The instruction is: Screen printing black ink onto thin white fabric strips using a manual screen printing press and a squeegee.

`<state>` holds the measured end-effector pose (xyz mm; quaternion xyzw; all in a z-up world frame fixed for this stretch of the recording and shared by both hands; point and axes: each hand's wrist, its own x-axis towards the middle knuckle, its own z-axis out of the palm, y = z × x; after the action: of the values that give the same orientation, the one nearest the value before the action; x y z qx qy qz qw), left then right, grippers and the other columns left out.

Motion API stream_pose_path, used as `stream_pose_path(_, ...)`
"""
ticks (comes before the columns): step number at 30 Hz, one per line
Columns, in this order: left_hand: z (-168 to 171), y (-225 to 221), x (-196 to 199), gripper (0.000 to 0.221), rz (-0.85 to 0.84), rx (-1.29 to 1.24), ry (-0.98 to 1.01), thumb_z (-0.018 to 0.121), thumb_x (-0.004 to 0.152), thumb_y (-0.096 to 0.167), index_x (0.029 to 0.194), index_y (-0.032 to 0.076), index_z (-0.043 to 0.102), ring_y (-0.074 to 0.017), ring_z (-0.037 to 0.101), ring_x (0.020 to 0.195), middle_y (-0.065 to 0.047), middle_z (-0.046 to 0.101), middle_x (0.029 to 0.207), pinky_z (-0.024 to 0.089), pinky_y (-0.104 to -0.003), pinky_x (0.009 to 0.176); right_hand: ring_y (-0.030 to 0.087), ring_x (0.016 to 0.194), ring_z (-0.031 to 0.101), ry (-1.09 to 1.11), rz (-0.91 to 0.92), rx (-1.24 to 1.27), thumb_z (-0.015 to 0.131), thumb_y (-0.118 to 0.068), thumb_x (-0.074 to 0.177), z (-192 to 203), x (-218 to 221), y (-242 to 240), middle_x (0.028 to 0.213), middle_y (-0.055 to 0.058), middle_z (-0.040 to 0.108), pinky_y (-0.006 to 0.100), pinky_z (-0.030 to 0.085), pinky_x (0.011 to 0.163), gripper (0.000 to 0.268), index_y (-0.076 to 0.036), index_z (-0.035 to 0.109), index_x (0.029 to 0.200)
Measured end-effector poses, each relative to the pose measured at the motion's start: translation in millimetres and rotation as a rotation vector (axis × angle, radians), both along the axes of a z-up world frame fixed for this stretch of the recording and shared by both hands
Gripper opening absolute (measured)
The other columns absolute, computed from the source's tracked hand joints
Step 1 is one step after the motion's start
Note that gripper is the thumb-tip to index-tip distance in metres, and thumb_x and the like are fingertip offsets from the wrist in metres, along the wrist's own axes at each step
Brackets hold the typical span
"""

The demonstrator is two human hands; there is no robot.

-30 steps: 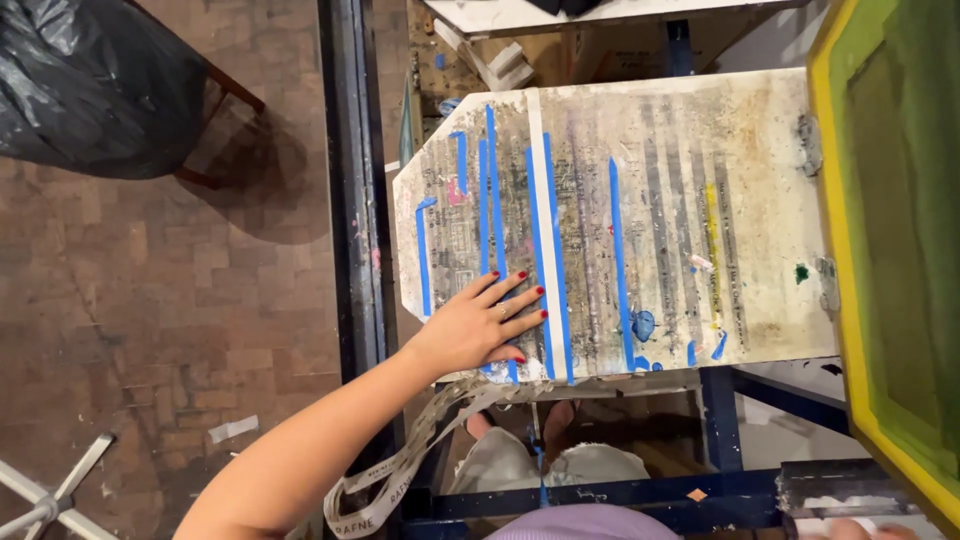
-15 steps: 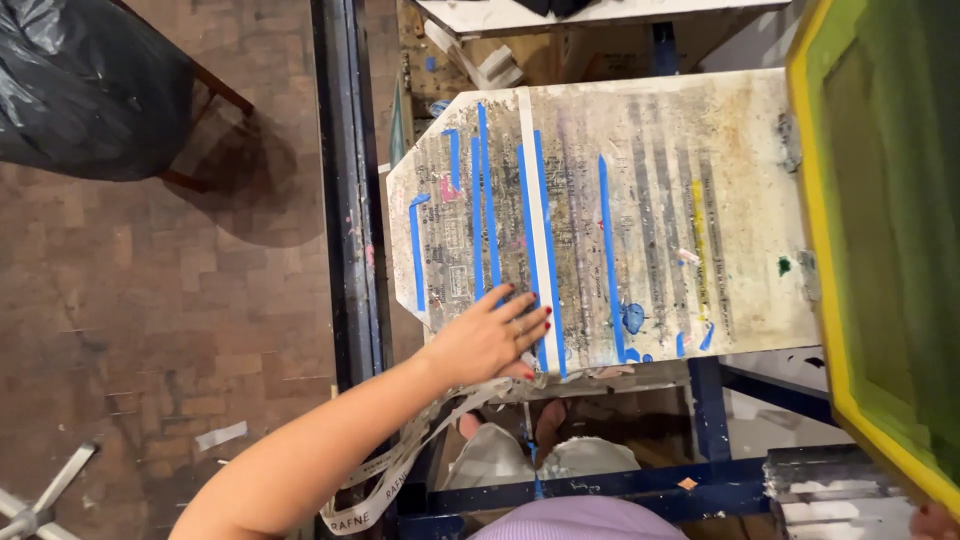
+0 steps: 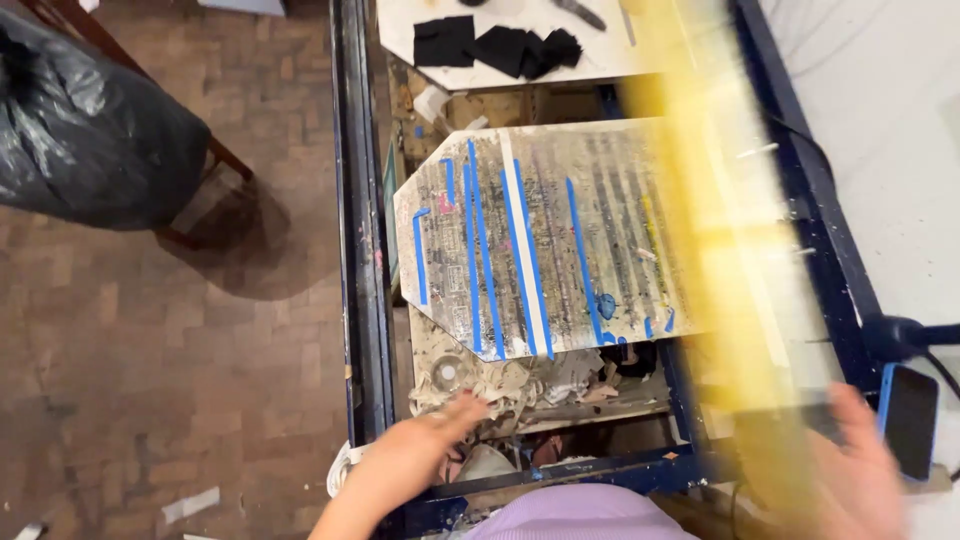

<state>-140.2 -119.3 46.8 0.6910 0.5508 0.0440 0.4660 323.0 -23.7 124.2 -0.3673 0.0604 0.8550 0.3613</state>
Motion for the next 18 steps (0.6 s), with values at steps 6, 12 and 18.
stream_pose_path(6, -32.6, -108.3, -75.7, 0.091, 0.561, 0.727, -0.088, 0.025, 0.068, -0.018, 0.154, 0.004, 0.046, -0.0249, 0.039, 0.154, -0.016, 0.041, 0.165, 0.025, -0.034, 0.13, 0.014, 0.063, 0.035, 0.005, 0.265, -0.138, 0.055, -0.044, 0.096, -66.9, -102.0, -7.4, 0.071, 0.002, 0.04, 0.031, 0.032, 0.057, 0.038, -0.008, 0.047, 0.086)
stream_pose_path(12, 0.1, -111.9, -55.4, 0.045, 0.55, 1.001, 0.027, 0.034, 0.103, -0.002, 0.133, 0.006, 0.066, -0.0379, 0.055, 0.146, -0.017, 0.061, 0.148, 0.042, -0.041, 0.122, 0.015, 0.066, 0.032, -0.286, 0.198, -0.178, 0.059, -0.023, 0.091, -137.9, -152.7, -16.2, 0.09, 0.004, 0.03, 0.027, 0.027, 0.053, 0.024, -0.011, 0.038, 0.096)
stream_pose_path(18, 12.8, -75.8, -28.2, 0.059, 0.519, 1.017, 0.033, 0.043, 0.087, -0.021, 0.125, 0.013, 0.073, -0.0213, 0.068, 0.115, 0.0, 0.071, 0.137, 0.052, -0.031, 0.106, 0.014, 0.065, 0.051, -0.265, 0.243, -0.084, 0.064, -0.027, 0.091, -160.1, -140.9, -26.5, 0.09, 0.004, 0.05, 0.025, 0.039, 0.055, 0.025, -0.007, 0.051, 0.098)
